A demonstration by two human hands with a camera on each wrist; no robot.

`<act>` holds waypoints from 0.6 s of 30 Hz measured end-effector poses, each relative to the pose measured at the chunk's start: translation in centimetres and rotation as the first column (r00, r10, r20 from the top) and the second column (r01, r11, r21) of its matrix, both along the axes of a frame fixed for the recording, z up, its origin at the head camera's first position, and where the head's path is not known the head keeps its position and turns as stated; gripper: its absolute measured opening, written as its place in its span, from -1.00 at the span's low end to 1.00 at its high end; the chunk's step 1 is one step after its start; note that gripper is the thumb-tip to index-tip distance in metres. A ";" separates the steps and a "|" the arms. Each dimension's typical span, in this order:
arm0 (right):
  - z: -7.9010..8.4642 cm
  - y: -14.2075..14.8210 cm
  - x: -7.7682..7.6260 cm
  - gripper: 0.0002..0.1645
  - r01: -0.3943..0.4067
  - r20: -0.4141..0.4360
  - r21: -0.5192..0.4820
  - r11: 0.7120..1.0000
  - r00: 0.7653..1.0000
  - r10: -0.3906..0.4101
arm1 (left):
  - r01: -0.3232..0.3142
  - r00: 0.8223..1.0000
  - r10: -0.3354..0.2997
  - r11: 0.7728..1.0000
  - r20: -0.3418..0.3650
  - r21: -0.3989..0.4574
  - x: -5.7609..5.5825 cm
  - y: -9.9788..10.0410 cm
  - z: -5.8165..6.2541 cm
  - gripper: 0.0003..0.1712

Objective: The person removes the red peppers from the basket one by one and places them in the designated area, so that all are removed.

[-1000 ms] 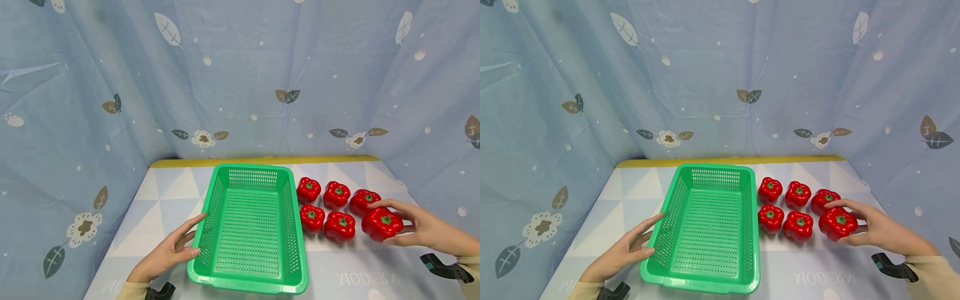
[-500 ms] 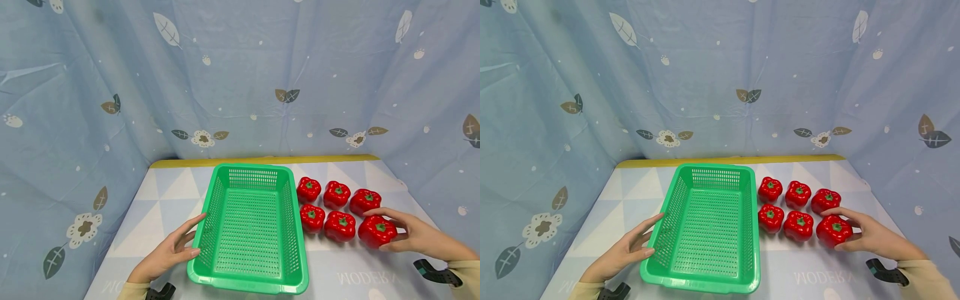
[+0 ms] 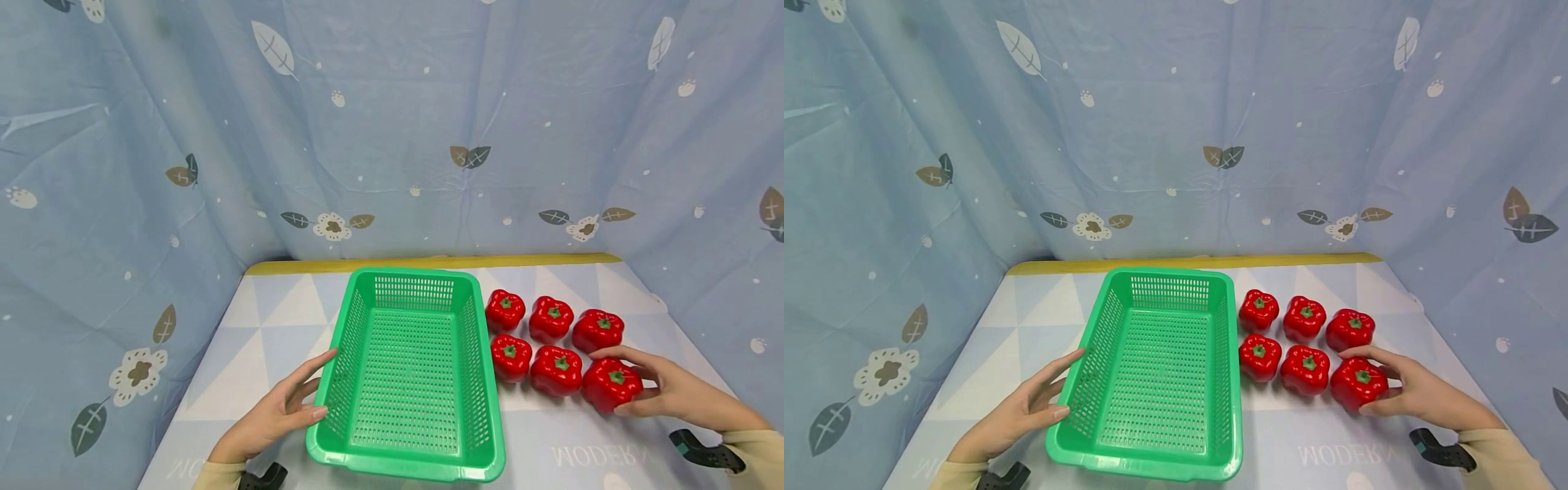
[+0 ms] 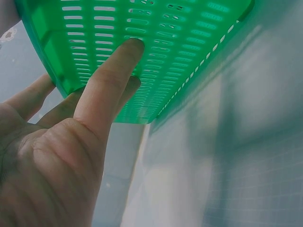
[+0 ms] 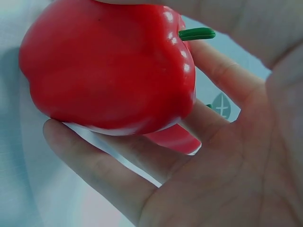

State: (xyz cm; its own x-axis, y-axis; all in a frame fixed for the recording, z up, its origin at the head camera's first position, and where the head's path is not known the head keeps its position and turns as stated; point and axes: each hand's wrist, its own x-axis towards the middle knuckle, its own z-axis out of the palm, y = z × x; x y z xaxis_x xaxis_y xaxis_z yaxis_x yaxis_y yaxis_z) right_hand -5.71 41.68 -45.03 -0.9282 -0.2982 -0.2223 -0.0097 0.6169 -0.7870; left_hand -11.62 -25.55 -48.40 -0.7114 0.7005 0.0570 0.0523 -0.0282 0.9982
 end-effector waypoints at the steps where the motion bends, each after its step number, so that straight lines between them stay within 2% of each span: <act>1: 0.0 0.0 0.0 0.05 0.002 -0.002 0.000 1.000 1.000 -0.002 | -0.001 1.000 0.001 1.000 0.003 0.000 0.0 0.0 0.0 -0.05; 18: -0.5 0.0 0.1 0.02 0.003 -0.019 -0.010 1.000 1.000 -0.003 | -0.009 1.000 0.009 1.000 0.013 -0.024 -0.1 0.0 -0.1 -0.04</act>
